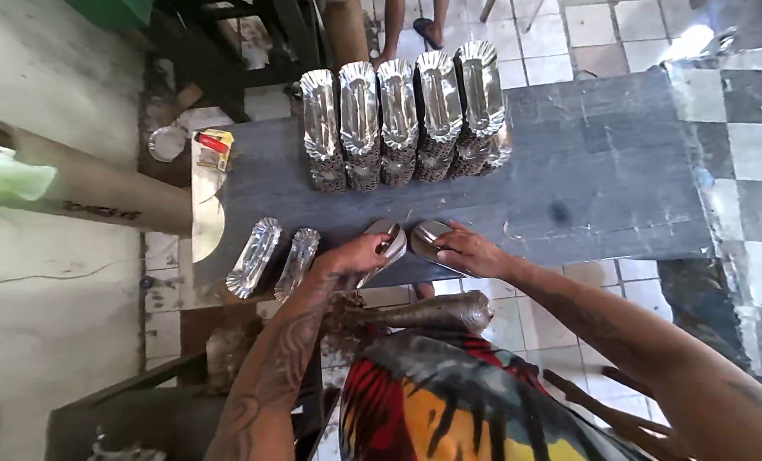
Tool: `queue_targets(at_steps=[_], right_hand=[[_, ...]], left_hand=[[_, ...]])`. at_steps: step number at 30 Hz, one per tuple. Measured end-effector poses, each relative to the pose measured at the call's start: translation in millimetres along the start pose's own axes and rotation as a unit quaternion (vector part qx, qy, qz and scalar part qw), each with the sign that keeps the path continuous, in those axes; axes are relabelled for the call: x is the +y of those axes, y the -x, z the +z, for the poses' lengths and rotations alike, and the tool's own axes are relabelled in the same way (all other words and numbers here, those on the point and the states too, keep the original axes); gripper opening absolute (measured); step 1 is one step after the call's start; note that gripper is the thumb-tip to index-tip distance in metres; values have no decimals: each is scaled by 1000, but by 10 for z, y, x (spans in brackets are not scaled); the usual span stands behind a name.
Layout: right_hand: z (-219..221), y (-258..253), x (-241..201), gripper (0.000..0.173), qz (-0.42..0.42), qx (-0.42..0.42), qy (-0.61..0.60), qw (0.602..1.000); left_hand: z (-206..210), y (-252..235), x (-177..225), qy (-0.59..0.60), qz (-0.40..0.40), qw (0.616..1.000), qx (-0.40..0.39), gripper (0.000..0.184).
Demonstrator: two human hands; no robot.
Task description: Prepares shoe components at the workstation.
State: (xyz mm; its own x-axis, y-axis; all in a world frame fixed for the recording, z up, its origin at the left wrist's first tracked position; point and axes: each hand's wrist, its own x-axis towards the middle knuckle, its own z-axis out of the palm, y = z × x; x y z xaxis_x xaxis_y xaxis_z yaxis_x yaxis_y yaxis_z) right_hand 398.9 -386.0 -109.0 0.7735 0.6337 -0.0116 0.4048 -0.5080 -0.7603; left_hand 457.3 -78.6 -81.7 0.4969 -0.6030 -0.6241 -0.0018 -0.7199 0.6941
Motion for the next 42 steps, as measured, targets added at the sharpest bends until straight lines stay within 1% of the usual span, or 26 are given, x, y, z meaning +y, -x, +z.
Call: queue_targets(at_steps=[4,6,8,9,10,11,12,14,15,16,18,20,21,22,23,24,26,27,28,29,30,32,35,37,39,42], right_hand=[[214,61,40,26,-37,84,59,994],[254,72,1,25,-41,78,141,986],[202,78,-267,28,-9,40,197,979],[166,63,-498,28,8,46,187,981],[154,40,-761,28,15,82,127,988],[200,22,-1051,29,32,125,13,992],[301,-7,-1355,29,70,158,-138,975],[617,-144,-1894,27,159,195,-413,875],[799,-198,-2065,27,181,186,-484,836],[947,-220,-2178,26,186,152,-527,815],[1049,-195,-2244,26,150,26,-581,799],[1032,-175,-2193,25,95,-94,-652,746],[1076,-160,-2175,26,87,-116,-678,720],[1144,-141,-2146,26,90,-111,-692,707],[1211,-116,-2078,26,102,-90,-681,719],[1267,-65,-1948,24,121,-65,-632,763],[1324,187,-1493,25,133,-77,-387,909],[1295,385,-1259,32,116,-140,-227,957],[1250,590,-1089,35,107,-225,-87,965],[1216,764,-955,37,117,-316,3,942],[1200,933,-850,43,138,-379,43,914],[1227,1268,-731,46,194,-446,64,872],[1328,1617,-646,35,225,-436,34,871],[1365,1691,-725,35,252,-428,27,868],[1355,1581,-805,35,247,-441,32,862],[1247,1497,-878,35,187,-463,48,865]], left_hand=[[302,148,21,-99,-21,982,157,61],[376,394,275,-140,-20,970,195,50],[452,799,494,-80,26,965,248,45],[500,1024,542,11,65,957,283,44],[576,1227,550,132,109,933,317,43],[687,1400,523,261,138,893,339,40],[808,1533,454,377,148,846,347,36],[1052,1667,248,536,144,753,355,32],[1187,1717,159,582,131,719,355,33],[1317,1778,92,614,112,693,360,32],[1521,1946,20,654,107,648,375,28],[1732,1998,-14,693,177,579,391,21],[1854,1923,-27,704,229,547,390,20],[1946,1806,-54,700,263,537,391,19],[2011,1656,-136,694,273,544,386,14],[2076,1505,-278,670,238,586,389,13],[2163,1181,-643,520,112,779,332,26],[2180,923,-790,426,52,863,266,29],[2213,609,-886,338,8,917,209,32],[2242,269,-956,264,-25,949,169,37],[2260,-55,-988,209,-54,966,144,42],[2292,-559,-962,134,-117,979,97,58],[2208,-720,-802,115,-173,978,20,70],[2167,-565,-724,118,-159,980,0,68],[2034,-261,-718,118,-147,982,29,67],[1764,673,-591,155,-118,966,170,64]])
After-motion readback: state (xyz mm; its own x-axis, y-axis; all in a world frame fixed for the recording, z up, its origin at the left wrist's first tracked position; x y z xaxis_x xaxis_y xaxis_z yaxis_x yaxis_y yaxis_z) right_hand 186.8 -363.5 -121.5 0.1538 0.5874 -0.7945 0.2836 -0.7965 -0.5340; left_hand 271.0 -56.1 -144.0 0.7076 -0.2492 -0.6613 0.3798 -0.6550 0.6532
